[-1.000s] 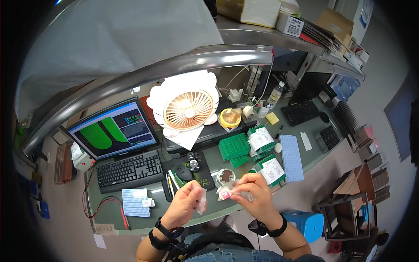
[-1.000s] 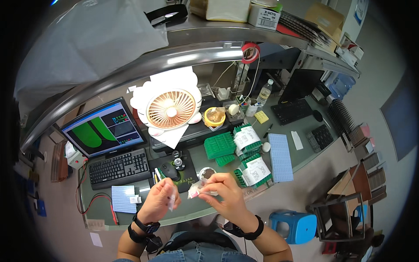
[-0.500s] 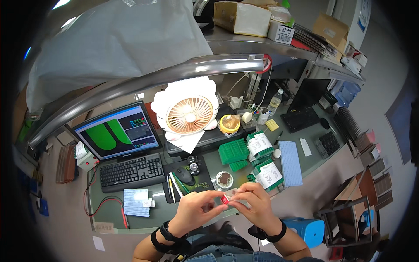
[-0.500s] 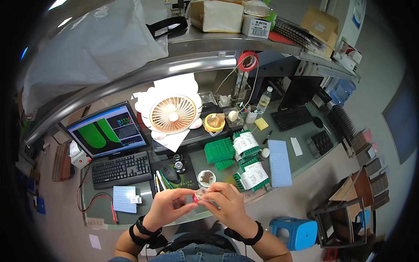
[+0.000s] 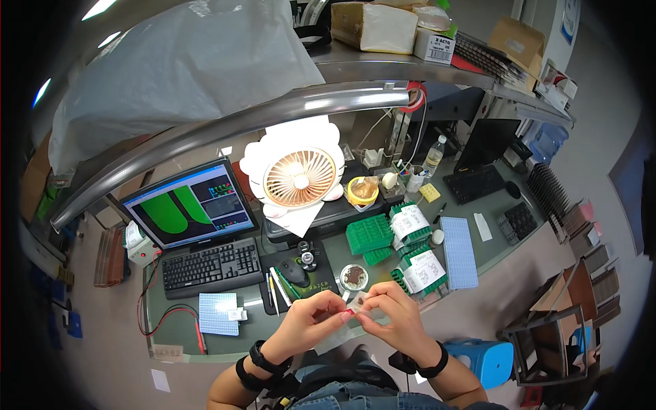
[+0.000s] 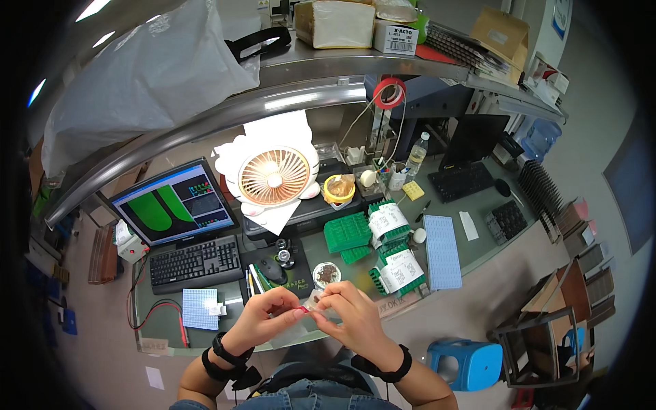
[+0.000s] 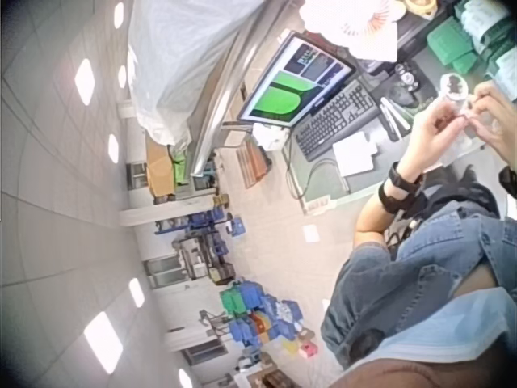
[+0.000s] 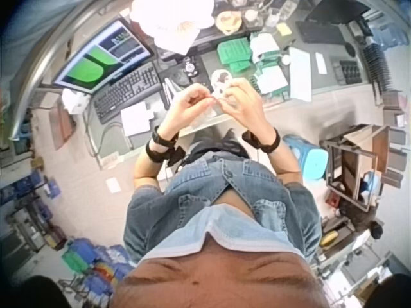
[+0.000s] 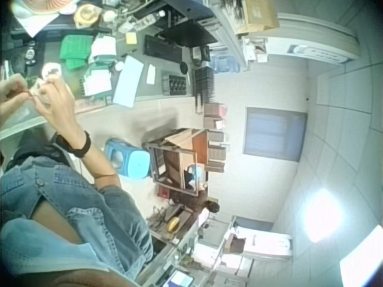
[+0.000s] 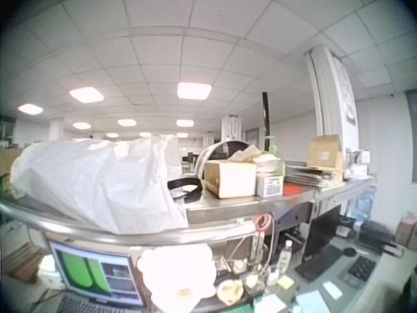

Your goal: Assembling small electronic components into metal housings and then getting a drink of water.

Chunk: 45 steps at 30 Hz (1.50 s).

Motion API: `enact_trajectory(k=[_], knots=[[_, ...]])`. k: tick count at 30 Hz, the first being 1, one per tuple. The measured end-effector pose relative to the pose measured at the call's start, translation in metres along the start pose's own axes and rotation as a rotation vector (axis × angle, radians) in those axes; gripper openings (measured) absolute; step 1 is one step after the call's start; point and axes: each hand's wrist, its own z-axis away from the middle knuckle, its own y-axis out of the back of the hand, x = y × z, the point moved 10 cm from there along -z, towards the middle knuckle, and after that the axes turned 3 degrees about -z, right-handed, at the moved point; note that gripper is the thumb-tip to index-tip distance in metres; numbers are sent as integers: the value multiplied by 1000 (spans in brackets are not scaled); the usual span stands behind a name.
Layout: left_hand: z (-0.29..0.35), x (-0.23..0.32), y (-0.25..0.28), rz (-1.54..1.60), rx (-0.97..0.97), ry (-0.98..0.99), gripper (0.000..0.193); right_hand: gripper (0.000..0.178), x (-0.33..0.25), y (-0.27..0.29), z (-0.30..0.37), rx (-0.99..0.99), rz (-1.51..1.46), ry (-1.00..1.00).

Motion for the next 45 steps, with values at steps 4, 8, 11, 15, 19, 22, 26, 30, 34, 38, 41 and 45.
enact_trajectory(k=[4, 8, 11, 15, 19, 22, 26, 30, 34, 38, 41, 45], knots=[[0, -20, -7, 446, -50, 203, 14, 23, 7, -7, 0, -34, 19, -47], [2, -32, -16, 685, -90, 311, 12, 26, 7, -11, -3, -19, -127, -77], [5, -38, -16, 778, -43, 305, 9, 26, 14, -18, 1, -20, -233, -131], [7, -45, -6, 769, 30, 310, 9, 24, 24, -25, 5, -49, -181, -142], [4, -41, 8, 781, 94, 249, 9, 23, 32, -32, 9, -108, -15, -160], [4, -37, 15, 795, 126, 228, 8, 20, 45, -52, 20, -309, -83, -288], [12, -42, 22, 758, 122, 221, 8, 18, 84, -72, 53, -393, -306, -329], [28, -75, 40, 673, 226, 253, 8, 36, 132, -45, 46, -56, 10, -281], [30, -98, 38, 569, 279, 299, 8, 67, 152, -66, 16, -69, 237, -272], [27, -108, 17, 477, 91, 282, 9, 81, 163, -107, 4, -267, 499, -310], [31, -128, 0, 329, -70, 402, 12, 79, 180, -123, 6, -392, 578, -354], [24, -142, -15, 376, -29, 356, 15, 78, 177, -134, 0, -462, 577, -263]])
